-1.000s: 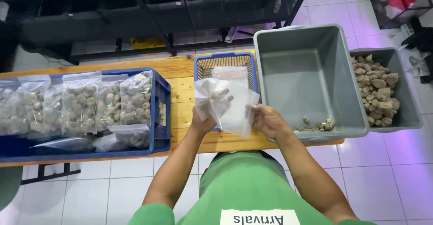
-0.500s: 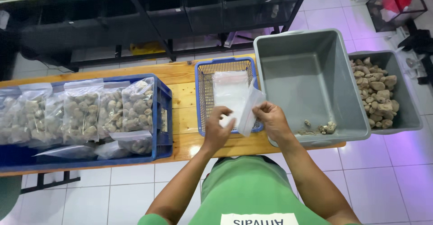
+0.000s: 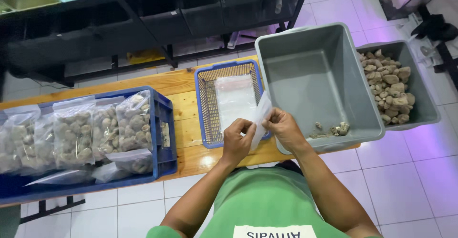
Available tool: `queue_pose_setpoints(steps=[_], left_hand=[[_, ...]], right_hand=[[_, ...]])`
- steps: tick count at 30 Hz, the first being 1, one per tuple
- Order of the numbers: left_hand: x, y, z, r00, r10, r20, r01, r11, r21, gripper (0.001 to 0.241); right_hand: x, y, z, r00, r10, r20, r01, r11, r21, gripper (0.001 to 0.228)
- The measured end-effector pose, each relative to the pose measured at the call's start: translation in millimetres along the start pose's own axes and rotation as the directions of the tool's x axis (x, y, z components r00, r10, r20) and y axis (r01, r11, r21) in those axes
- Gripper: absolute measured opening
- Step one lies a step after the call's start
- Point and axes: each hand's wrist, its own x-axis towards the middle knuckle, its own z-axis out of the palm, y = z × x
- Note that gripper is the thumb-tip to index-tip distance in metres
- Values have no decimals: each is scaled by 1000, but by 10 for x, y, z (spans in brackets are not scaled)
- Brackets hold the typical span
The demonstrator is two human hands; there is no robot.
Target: The person fills small plastic bags with volcanic lava rocks from a large bin, seals the bags, and places them into a blue crate.
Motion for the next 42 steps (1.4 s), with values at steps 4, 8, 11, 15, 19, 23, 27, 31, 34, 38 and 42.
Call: queue_pose_setpoints(steps=[4,8,11,15,19,23,27,31,34,38,42], left_hand=[[57,44,271,998,-10,-63,10,1000,-5,12],[91,141,795,994,-37,-102,35,999,-23,15],[103,187,1309,991,-47,-121,46,999,-10,15],[117,311,1914,986,-39,-161,42,999,17,17],[117,423,2308,975,-56,-214,67,997,47,16],[117,484,2572,973,-57,-224,68,997,42,14],[163,483,2694,979,75,-189,-41,984,174,13],[138,453,2643,984,131,-117,-96,958,270,13],[156,466,2575,979,198,-48,-170,924,343,12],[205,479,2448,986,165,-25,-153,954,256,11],[195,417,2307,987,156,28,-158,957,243,11]], right_hand=[[5,-247,-371,1000,-25,-1,24,997,-77,23],[10,-495,-1013,993,-98,-61,79,962,-260,23],[37,-584,-1554,985,-141,-103,94,925,-368,23],[1,-868,-1998,971,-199,-132,108,859,-501,26],[-12,-1017,-2242,968,-244,-64,163,797,-582,22],[20,-1030,-2392,847,-489,209,384,291,-876,11],[83,-986,-2376,814,-454,362,400,-13,-916,13],[141,-1130,-2332,916,-335,221,340,357,-870,26],[151,-1211,-2306,945,-269,189,305,504,-808,30],[208,-1130,-2289,770,-308,559,610,100,-786,18],[244,-861,-2373,544,-259,798,697,-389,-602,8]])
